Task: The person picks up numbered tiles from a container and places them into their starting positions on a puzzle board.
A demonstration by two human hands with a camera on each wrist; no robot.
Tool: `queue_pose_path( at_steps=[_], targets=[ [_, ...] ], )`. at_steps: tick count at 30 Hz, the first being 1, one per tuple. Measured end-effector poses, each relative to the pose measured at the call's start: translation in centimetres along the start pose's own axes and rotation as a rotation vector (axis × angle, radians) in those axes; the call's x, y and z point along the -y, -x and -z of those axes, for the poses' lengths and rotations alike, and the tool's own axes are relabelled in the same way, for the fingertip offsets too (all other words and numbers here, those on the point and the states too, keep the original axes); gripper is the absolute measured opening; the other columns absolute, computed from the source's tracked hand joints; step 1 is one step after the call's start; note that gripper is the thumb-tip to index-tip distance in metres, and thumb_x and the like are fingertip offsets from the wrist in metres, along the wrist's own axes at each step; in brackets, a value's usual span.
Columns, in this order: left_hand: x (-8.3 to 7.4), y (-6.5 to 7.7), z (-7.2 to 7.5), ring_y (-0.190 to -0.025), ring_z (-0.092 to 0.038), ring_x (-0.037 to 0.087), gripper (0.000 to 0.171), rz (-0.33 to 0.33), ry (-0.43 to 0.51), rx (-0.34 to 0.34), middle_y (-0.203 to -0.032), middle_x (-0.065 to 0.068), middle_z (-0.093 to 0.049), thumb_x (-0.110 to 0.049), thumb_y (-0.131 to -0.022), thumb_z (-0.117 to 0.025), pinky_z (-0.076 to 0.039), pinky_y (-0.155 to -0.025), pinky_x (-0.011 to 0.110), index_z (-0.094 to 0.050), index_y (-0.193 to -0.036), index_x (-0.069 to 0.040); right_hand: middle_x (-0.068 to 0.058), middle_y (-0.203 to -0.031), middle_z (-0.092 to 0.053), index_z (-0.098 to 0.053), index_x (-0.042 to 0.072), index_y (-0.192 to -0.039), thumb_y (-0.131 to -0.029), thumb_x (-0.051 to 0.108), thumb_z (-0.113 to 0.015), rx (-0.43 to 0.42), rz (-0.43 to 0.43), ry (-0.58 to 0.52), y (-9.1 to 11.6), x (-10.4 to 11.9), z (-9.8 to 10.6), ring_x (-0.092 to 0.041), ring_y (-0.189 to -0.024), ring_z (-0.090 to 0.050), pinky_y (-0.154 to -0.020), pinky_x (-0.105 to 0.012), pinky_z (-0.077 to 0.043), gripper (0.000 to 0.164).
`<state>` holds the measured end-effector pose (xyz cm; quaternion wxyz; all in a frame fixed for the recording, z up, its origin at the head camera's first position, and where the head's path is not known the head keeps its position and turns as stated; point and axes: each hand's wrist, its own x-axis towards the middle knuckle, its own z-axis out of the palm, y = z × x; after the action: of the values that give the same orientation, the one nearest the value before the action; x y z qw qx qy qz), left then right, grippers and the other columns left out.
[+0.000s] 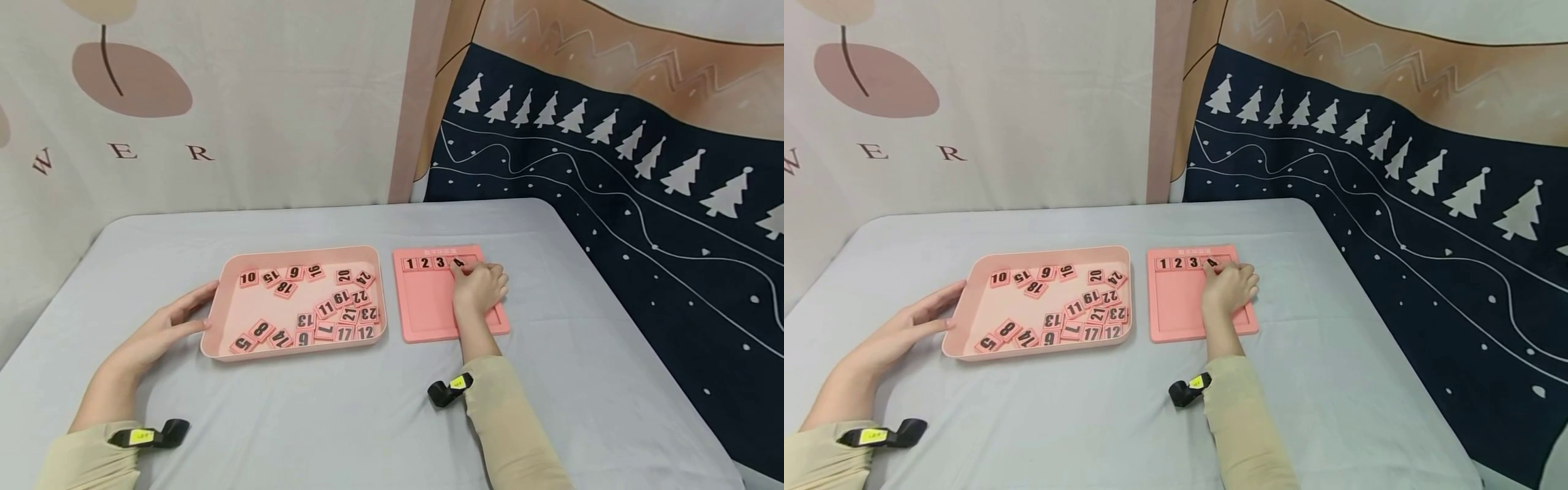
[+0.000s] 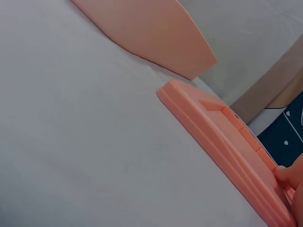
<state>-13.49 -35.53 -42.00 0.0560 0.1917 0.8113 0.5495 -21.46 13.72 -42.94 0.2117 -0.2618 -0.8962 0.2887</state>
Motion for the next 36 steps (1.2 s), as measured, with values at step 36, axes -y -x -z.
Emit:
queue_pose_path(
  at_steps=[36],
  targets=[
    [-0.1, 0.1, 0.0, -0.131, -0.029, -0.007, 0.064, 0.022, -0.026, -0.018, -0.15, -0.004, -0.036, 0.004, -0.092, -0.056, -0.026, -0.098, 0.008, -0.03, -0.15, -0.004, -0.015, -0.114, -0.053, -0.075, 0.012, -0.099, -0.081, 0.027, -0.078, 0.003, 0.219, -0.174, 1.0, 1.2, 1.8, -0.031, -0.108, -0.041, -0.092, -0.046, -0.028, 0.024]
  ],
)
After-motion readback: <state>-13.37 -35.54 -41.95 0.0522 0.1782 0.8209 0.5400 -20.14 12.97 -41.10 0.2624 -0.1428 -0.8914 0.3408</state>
